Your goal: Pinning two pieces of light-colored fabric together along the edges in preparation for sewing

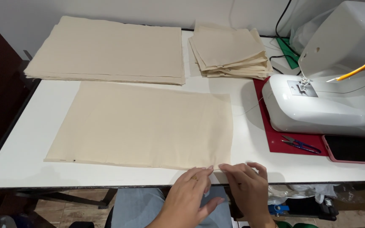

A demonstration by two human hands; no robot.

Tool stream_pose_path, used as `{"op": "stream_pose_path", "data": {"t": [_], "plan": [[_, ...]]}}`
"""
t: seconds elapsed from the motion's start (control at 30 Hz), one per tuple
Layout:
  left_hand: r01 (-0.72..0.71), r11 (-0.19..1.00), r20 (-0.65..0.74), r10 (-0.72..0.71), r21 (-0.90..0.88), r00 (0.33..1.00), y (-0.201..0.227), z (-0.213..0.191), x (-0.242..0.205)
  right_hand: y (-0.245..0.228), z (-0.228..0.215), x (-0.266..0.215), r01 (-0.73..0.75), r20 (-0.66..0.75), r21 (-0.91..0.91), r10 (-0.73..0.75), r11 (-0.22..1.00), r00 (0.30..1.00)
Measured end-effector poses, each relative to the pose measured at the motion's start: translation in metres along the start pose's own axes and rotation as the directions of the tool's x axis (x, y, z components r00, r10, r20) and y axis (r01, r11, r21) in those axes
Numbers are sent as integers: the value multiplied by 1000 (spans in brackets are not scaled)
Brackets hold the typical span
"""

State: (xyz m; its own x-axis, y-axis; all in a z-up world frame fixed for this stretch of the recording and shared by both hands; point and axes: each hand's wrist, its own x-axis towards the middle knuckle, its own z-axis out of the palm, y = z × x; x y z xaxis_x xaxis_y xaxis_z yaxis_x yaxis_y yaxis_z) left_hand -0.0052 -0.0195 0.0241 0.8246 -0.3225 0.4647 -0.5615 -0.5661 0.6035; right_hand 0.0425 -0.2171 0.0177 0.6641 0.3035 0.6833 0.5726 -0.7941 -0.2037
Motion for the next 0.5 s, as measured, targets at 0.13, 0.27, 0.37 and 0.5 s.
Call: {"op": "stream_pose_path", "data": {"t": [0.13, 0.27, 0.37, 0.5], "plan": [[61, 995, 2, -61, -73, 998, 1, -2, 1, 0, 2, 0, -29, 36, 17, 28, 999, 999], [78, 996, 29, -76, -51, 997, 0, -1, 1, 0, 7, -2, -57, 19, 41, 57, 998, 998], [81, 997, 57, -80, -11, 995, 2, 1, 2, -3, 8, -4, -62, 9, 26, 62, 998, 998], [43, 999, 32, -43, 23, 999, 2, 1, 4, -5, 5, 0, -51, 37, 47, 49, 998, 998]]}}
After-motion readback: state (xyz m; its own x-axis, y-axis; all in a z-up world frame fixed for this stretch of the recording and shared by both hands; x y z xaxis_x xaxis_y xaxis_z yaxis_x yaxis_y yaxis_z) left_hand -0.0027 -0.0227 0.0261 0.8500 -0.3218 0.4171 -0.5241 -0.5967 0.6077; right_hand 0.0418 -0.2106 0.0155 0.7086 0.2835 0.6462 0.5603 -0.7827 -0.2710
